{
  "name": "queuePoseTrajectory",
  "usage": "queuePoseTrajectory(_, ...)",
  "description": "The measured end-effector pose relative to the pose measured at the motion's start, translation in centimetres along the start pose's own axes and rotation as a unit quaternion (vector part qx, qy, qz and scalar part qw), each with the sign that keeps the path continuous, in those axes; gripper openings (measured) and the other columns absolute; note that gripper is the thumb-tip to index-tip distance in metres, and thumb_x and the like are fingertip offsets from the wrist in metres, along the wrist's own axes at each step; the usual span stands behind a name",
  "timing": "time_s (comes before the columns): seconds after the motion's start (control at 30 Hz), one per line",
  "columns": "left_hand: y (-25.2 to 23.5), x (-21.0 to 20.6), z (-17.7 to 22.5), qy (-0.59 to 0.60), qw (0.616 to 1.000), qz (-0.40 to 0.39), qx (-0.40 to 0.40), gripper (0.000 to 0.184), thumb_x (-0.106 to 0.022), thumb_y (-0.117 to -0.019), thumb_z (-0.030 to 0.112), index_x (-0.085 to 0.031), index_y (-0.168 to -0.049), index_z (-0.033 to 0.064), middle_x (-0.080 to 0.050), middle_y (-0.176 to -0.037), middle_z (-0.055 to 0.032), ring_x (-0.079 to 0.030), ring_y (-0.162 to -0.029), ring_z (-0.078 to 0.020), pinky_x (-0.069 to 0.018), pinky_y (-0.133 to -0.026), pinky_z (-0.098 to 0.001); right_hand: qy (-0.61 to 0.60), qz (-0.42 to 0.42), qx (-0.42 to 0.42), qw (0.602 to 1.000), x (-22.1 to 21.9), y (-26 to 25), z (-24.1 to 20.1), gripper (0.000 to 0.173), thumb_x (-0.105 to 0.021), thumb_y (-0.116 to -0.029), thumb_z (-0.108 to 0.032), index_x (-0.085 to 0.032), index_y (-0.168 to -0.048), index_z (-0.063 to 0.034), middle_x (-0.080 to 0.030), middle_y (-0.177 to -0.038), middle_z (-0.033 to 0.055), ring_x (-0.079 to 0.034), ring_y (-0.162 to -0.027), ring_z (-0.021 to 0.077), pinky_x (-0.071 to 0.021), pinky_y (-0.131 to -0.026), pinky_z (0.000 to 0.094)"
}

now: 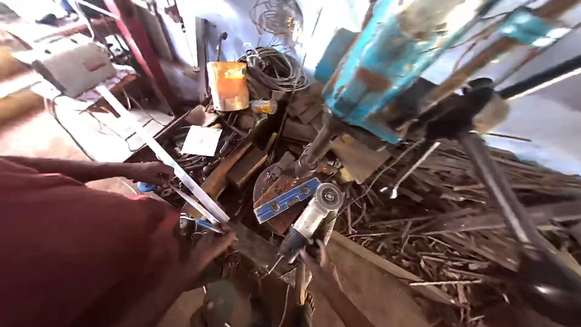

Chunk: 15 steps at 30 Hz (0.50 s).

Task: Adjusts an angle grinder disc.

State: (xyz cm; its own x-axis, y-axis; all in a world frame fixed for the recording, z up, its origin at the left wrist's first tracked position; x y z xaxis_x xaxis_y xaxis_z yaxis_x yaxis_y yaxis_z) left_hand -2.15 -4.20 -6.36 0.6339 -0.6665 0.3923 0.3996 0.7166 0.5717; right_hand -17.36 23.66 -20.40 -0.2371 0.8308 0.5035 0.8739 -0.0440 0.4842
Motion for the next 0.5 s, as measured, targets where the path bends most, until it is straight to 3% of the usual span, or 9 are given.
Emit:
queuePoseTrajectory(0.07,-4.0,-3.4,-2.9,0.043,0.967,0.025,-0.249,0.035,-0.058,-0.1019,0.012,-0.059,-0.113,-0.0212,-0.069,-0.099,-0.0268,-0.071,-0.09,-0.0201,-0.0591,-0.083,-0.0297,-0.046,0.046,-0.011,0.998,-0.6,-1.4,-2.3,0.101,-0.075,-0.088,-0.052,-0.027,-0.159,0.0001,-0.04,-0.157,0.0271,-0.044,-0.143,0.0375,-0.0372,-0.118,0.0528)
queuePoseTrajectory(0.13,-6.3,-7.2,-0.9,0.033,0.945,-0.026,-0.323,0.035,-0.062,-0.0992,0.018,-0.066,-0.115,-0.0132,-0.072,-0.1,-0.0223,-0.072,-0.091,-0.023,-0.0603,-0.085,-0.0405,-0.085,0.067,-0.046,0.993,-1.2,-2.5,-3.3,0.107,-0.08,-0.0855,-0.049,-0.022,-0.159,0.0033,-0.034,-0.159,0.0299,-0.037,-0.147,0.04,-0.0325,-0.121,0.0525)
queuePoseTrajectory(0.23,-8.8,-13.7,3.9,-0.027,0.944,-0.104,-0.313,0.03,-0.065,-0.0985,0.026,-0.071,-0.109,-0.0013,-0.074,-0.088,-0.0114,-0.072,-0.08,-0.0203,-0.0603,-0.079,-0.0448,-0.095,0.076,-0.108,0.987,-2.3,-3.8,-3.4,0.109,-0.085,-0.0796,-0.051,-0.028,-0.156,0.0025,-0.048,-0.149,0.0288,-0.049,-0.138,0.0392,-0.041,-0.114,0.0536)
queuePoseTrajectory(0.37,-13.0,-20.4,5.6,-0.046,0.966,-0.18,-0.18,0.029,-0.064,-0.103,0.028,-0.071,-0.109,0.0,-0.069,-0.083,-0.0124,-0.065,-0.062,-0.0209,-0.0575,-0.062,-0.0409,-0.107,0.074,-0.162,0.978,-3.4,-4.4,-3.5,0.121,-0.091,-0.0704,-0.053,-0.024,-0.157,-0.002,-0.056,-0.138,0.0283,-0.058,-0.126,0.0401,-0.0489,-0.105,0.0569)
queuePoseTrajectory(0.43,-13.7,-21.6,5.9,-0.066,0.965,-0.196,-0.162,0.03,-0.061,-0.105,0.028,-0.07,-0.112,-0.0006,-0.071,-0.087,-0.0137,-0.068,-0.065,-0.0213,-0.0598,-0.066,-0.0405,-0.096,0.077,-0.176,0.977,-3.5,-4.6,-3.5,0.121,-0.093,-0.0684,-0.051,-0.024,-0.156,-0.0025,-0.058,-0.135,0.0278,-0.06,-0.123,0.0402,-0.0504,-0.102,0.0572)
queuePoseTrajectory(0.5,-13.4,-21.4,6.1,-0.104,0.958,-0.204,-0.175,0.029,-0.06,-0.1053,0.026,-0.07,-0.114,0.0002,-0.072,-0.09,-0.0135,-0.071,-0.07,-0.0215,-0.0613,-0.071,-0.0408,-0.077,0.081,-0.187,0.976,-3.0,-5.0,-3.3,0.115,-0.094,-0.0672,-0.046,-0.031,-0.152,-0.0017,-0.06,-0.133,0.0264,-0.06,-0.123,0.0393,-0.0502,-0.103,0.0559)
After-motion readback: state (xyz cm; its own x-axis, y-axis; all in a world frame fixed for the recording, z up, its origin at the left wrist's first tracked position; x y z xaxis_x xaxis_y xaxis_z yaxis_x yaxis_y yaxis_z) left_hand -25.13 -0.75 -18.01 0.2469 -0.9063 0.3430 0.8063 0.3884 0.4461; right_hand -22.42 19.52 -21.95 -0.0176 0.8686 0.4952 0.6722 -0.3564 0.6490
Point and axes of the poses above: each hand's wrist, its own y-axis away from the middle knuckle, its own x-axis out of the back of the hand, z = x × y, the point moved 6 cm from there along -y, towards the middle knuckle
